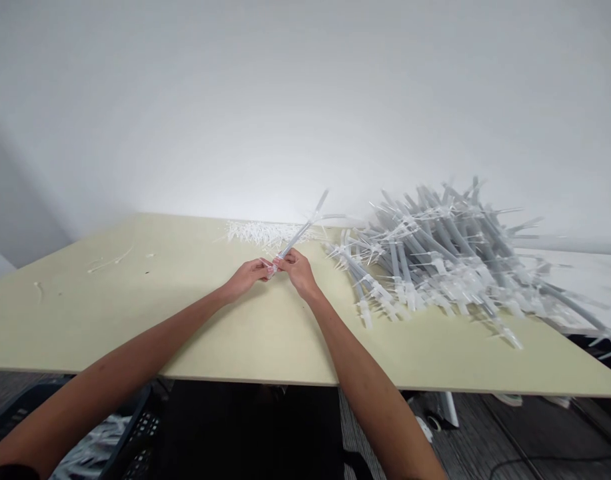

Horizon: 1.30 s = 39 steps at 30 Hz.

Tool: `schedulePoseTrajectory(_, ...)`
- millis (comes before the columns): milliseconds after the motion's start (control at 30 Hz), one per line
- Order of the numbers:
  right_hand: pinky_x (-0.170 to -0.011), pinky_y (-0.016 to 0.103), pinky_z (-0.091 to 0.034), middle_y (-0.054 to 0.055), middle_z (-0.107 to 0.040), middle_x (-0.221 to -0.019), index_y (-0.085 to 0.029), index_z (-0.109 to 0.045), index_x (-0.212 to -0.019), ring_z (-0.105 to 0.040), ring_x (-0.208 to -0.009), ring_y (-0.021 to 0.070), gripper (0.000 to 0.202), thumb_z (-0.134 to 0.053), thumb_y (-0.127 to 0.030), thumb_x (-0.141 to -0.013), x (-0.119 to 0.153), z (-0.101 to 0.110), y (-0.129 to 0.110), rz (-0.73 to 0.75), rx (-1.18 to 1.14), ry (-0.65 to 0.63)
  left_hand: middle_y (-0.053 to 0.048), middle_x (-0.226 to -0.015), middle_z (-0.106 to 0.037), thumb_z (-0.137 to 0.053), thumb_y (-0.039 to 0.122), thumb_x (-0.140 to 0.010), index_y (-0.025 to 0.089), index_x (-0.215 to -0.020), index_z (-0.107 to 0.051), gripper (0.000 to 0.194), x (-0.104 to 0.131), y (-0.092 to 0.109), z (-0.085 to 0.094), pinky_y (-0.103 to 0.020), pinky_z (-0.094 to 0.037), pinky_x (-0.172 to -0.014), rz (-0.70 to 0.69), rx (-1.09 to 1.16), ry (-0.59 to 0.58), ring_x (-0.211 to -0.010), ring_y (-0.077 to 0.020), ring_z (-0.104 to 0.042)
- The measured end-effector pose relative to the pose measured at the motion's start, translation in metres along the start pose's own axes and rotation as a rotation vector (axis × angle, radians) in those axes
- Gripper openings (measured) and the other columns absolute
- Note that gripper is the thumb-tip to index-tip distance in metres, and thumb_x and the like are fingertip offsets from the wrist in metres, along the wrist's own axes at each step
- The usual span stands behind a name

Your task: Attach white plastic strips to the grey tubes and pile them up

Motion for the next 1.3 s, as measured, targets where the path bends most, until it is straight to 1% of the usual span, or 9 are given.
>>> schedulePoseTrajectory(233,-0.073,0.030,-0.048,0.002,-0.063,-0.078,-0.017,-0.058,-0.085,-0.058,-0.069,0.0128,0.031,-0.068,-0.039,-0.066,0.001,-0.002,-0.001,-0.036,0.010,-0.012,-0.004,-0.078,-0.059,-0.060,0.048,-0.072,0.013,-0.083,-0.060,0.037,-0.001,-0.003,0.002,-0.030,-0.042,-0.075,0.072,-0.037,0.018,-0.075,-0.0133,-0.053)
schedulePoseTrajectory(400,-0.073,0.031,-0.051,0.002,-0.060,-0.081,-0.018,-0.057,-0.084,-0.059,-0.073,0.0137,0.030,-0.069,-0.037,-0.064,0.001,0.000,-0.003,-0.057,-0.005,0.046,-0.008,-0.092,-0.062,-0.057,0.049,-0.074,0.015,-0.088,-0.060,0.037,-0.004,0.000,0.011,-0.030,-0.045,-0.077,0.064,-0.029,0.116,-0.086,-0.0165,-0.056)
schedulePoseTrajectory(467,-0.073,0.033,-0.052,0.001,-0.058,-0.082,-0.018,-0.057,-0.086,-0.059,-0.074,0.0141,0.032,-0.070,-0.036,-0.063,0.002,0.000,-0.003,-0.071,0.000,0.060,-0.007,-0.089,-0.063,-0.056,0.048,-0.075,0.015,-0.089,-0.060,0.036,-0.006,0.000,0.016,-0.030,-0.046,-0.077,0.042,-0.039,0.164,-0.084,-0.0159,-0.057)
schedulePoseTrajectory(633,-0.071,0.034,-0.054,0.000,-0.054,-0.076,-0.019,-0.056,-0.083,-0.057,-0.073,0.0150,0.031,-0.070,-0.035,-0.061,0.002,-0.001,-0.004,-0.098,0.077,0.075,-0.004,-0.075,-0.064,-0.059,0.044,-0.072,0.014,-0.076,-0.061,0.031,-0.009,-0.001,0.023,-0.028,-0.046,-0.072,0.050,-0.196,0.256,-0.071,-0.0142,-0.057)
schedulePoseTrajectory(767,-0.067,0.032,-0.055,-0.001,-0.051,-0.070,-0.019,-0.055,-0.077,-0.055,-0.071,0.0150,0.028,-0.070,-0.037,-0.061,0.003,0.000,-0.007,-0.071,0.149,0.127,-0.003,-0.072,-0.063,-0.053,0.040,-0.077,0.016,-0.074,-0.060,0.025,-0.001,0.012,0.019,-0.026,-0.045,-0.067,-0.034,-0.332,0.324,-0.068,-0.0141,-0.057)
schedulePoseTrajectory(933,-0.065,0.032,-0.056,0.000,-0.050,-0.069,-0.020,-0.052,-0.071,-0.054,-0.066,0.0149,0.029,-0.069,-0.042,-0.062,0.005,0.003,-0.009,-0.046,0.205,0.220,-0.002,-0.072,-0.063,-0.047,0.033,-0.081,0.017,-0.075,-0.061,0.022,0.009,0.029,0.010,-0.026,-0.043,-0.068,-0.131,-0.491,0.345,-0.070,-0.0143,-0.057)
schedulePoseTrajectory(1033,-0.065,0.033,-0.055,0.000,-0.053,-0.070,-0.021,-0.052,-0.072,-0.055,-0.068,0.0158,0.030,-0.068,-0.045,-0.063,0.005,0.003,-0.008,-0.041,0.195,0.233,-0.002,-0.073,-0.063,-0.047,0.034,-0.081,0.017,-0.076,-0.061,0.022,0.007,0.027,0.011,-0.026,-0.043,-0.069,-0.118,-0.455,0.347,-0.071,-0.0147,-0.057)
schedulePoseTrajectory(1133,-0.067,0.033,-0.054,0.001,-0.056,-0.074,-0.020,-0.055,-0.077,-0.057,-0.070,0.0160,0.030,-0.067,-0.044,-0.064,0.003,0.003,-0.006,-0.042,0.144,0.199,-0.003,-0.076,-0.064,-0.049,0.038,-0.081,0.017,-0.081,-0.061,0.024,0.002,0.018,0.014,-0.026,-0.043,-0.070,-0.075,-0.355,0.345,-0.073,-0.0150,-0.058)
schedulePoseTrajectory(1300,-0.074,0.032,-0.051,0.002,-0.061,-0.076,-0.018,-0.057,-0.083,-0.059,-0.072,0.0149,0.032,-0.069,-0.041,-0.064,0.002,0.003,0.000,-0.077,0.040,0.139,-0.006,-0.101,-0.063,-0.059,0.046,-0.074,0.017,-0.086,-0.059,0.031,-0.002,0.008,0.013,-0.026,-0.044,-0.076,-0.055,-0.252,0.285,-0.086,-0.0157,-0.058)
Point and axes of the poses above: each hand's wrist, its own x-axis away from the middle knuckle, its own z-axis out of the back of the hand, y = z × x, the point moved 6 cm from there along -x, towards the middle knuckle
